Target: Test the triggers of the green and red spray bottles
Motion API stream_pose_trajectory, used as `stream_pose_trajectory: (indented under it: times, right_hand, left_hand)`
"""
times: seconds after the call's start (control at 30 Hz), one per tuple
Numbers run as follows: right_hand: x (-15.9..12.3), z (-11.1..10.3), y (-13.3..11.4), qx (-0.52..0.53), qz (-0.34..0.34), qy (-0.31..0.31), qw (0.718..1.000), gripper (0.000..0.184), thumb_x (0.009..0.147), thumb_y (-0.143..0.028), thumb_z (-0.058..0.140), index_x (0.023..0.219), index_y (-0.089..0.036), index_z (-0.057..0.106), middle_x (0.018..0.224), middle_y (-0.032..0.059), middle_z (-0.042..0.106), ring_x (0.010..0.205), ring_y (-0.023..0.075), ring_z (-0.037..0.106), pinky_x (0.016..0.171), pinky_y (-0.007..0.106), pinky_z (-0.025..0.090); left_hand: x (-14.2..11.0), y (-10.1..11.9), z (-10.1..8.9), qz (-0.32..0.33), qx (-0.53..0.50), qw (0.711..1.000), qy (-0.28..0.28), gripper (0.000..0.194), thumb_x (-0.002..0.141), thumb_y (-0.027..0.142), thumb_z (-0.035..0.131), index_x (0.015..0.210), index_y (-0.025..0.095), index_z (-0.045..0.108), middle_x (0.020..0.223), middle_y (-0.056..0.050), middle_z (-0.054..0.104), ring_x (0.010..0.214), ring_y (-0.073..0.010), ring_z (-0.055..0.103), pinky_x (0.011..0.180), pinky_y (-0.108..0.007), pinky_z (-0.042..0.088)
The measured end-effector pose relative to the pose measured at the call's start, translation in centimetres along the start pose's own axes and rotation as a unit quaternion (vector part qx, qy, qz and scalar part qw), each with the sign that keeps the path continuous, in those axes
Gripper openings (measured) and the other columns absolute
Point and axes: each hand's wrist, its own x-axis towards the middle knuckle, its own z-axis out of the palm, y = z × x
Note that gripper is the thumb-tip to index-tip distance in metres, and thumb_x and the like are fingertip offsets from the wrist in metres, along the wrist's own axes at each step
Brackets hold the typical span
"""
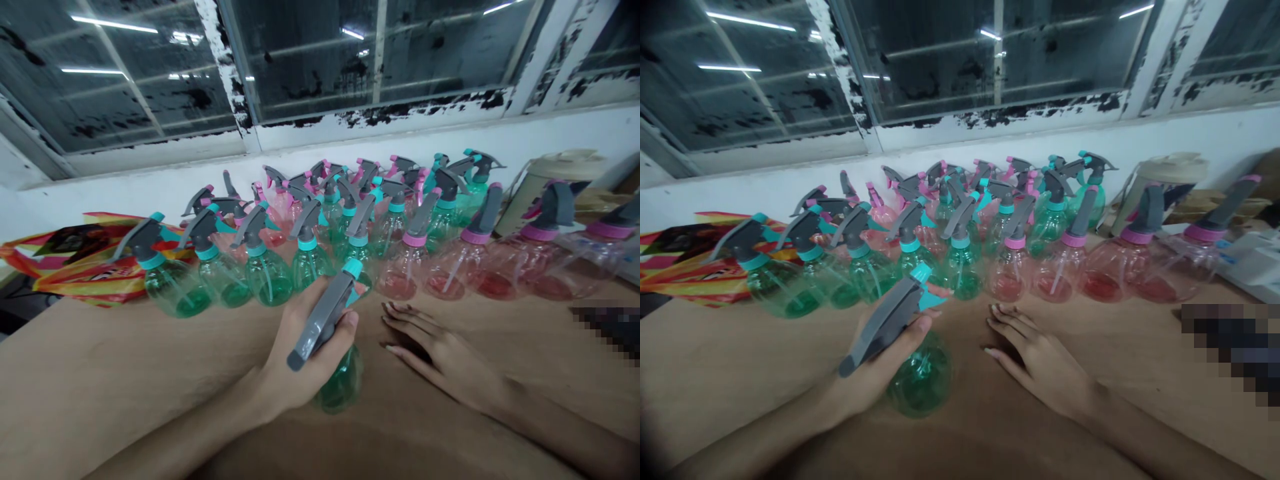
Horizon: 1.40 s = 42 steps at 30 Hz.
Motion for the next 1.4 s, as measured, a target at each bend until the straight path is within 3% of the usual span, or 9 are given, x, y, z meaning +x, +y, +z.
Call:
stream_pose_trajectory:
  times: [0.3,0.5,0.67,0.73,0.87,0.97,1.1,1.17,1.4]
  right_hand:
    - [0.1,-0.1,-0.1,0.006,-0.004,-0.001,1.0,0.047,0.089,-0.04,0.045,0.132,-0.02,0.044,0.134,0.0071,0.049,0.126,0.0241,0.04,0.102,0.046,0.038]
    - [0.1,-0.1,-0.1,0.005,0.001,-0.002,1.0,0.046,0.089,-0.04,0.044,0.13,-0.019,0.046,0.135,0.0076,0.049,0.126,0.0237,0.04,0.102,0.045,0.038]
    - [0.1,-0.1,0.0,0.016,-0.006,0.012,1.0,0.047,0.089,-0.04,0.046,0.131,-0.02,0.045,0.133,0.0073,0.05,0.125,0.024,0.042,0.102,0.046,0.039]
    - [0.1,-0.1,-0.1,0.012,-0.005,0.011,1.0,0.046,0.089,-0.039,0.045,0.13,-0.019,0.046,0.133,0.0082,0.05,0.125,0.0241,0.042,0.102,0.045,0.039]
    - [0.1,-0.2,-0.2,0.012,-0.003,0.019,1.0,0.044,0.089,-0.04,0.046,0.127,-0.019,0.05,0.132,0.0082,0.051,0.125,0.0246,0.042,0.102,0.045,0.039]
    - [0.1,-0.3,-0.2,0.014,0.001,0.015,1.0,0.043,0.089,-0.04,0.045,0.127,-0.021,0.05,0.132,0.0073,0.052,0.125,0.0241,0.042,0.102,0.045,0.039]
    - [0.0,-0.3,0.0,0.003,0.004,0.002,1.0,0.043,0.089,-0.042,0.044,0.125,-0.021,0.051,0.133,0.0067,0.051,0.125,0.0235,0.042,0.103,0.045,0.038]
    - [-0.1,-0.3,0.2,-0.007,0.0,-0.009,1.0,0.044,0.089,-0.043,0.044,0.126,-0.021,0.05,0.134,0.006,0.05,0.124,0.0233,0.043,0.103,0.046,0.038]
    - [-0.4,-0.1,0.8,-0.02,-0.008,-0.003,1.0,0.044,0.086,-0.046,0.047,0.124,-0.025,0.052,0.129,0.0043,0.055,0.118,0.0256,0.05,0.099,0.047,0.043]
  left_hand:
    - [0.1,0.1,-0.1,-0.017,-0.002,1.0,-0.009,0.013,0.085,0.031,0.044,0.083,0.022,0.054,0.071,0.0,0.063,0.059,-0.0141,0.058,0.057,-0.026,0.051]
    - [0.2,0.1,-0.1,0.008,-0.045,0.999,-0.001,0.026,0.078,0.03,0.054,0.103,0.022,0.056,0.092,-0.003,0.067,0.083,-0.0185,0.062,0.079,-0.031,0.05]
    - [-0.1,0.1,0.1,-0.055,-0.029,0.998,-0.018,0.036,0.072,0.033,0.058,0.105,0.023,0.051,0.07,0.001,0.061,0.052,-0.0157,0.054,0.051,-0.029,0.047]
    - [-0.4,0.0,0.2,-0.074,-0.043,0.996,-0.011,0.04,0.071,0.035,0.06,0.107,0.023,0.046,0.073,0.001,0.06,0.051,-0.0152,0.053,0.048,-0.028,0.046]
    - [-1.4,-0.6,0.2,-0.073,-0.014,0.997,0.02,0.051,0.07,0.035,0.066,0.112,0.023,0.042,0.096,-0.004,0.061,0.076,-0.0195,0.059,0.069,-0.033,0.05]
    - [-2.7,-1.3,-0.3,-0.076,0.009,0.997,-0.002,0.033,0.081,0.036,0.058,0.11,0.023,0.048,0.092,-0.003,0.063,0.083,-0.0199,0.061,0.075,-0.035,0.049]
    - [-4.4,-1.8,-2.5,-0.04,0.049,0.998,-0.003,0.023,0.084,0.034,0.056,0.105,0.023,0.058,0.105,-0.002,0.064,0.101,-0.0214,0.059,0.088,-0.036,0.046]
    - [-5.4,-2.2,-4.2,-0.049,0.079,0.996,0.014,0.025,0.083,0.035,0.059,0.105,0.023,0.059,0.105,-0.002,0.065,0.098,-0.0214,0.06,0.086,-0.034,0.047]
    - [-10.5,-6.9,-13.1,-0.225,0.137,0.947,0.184,0.033,0.077,0.044,0.062,0.096,0.017,0.063,0.098,-0.005,0.069,0.092,-0.0296,0.062,0.066,-0.03,0.05]
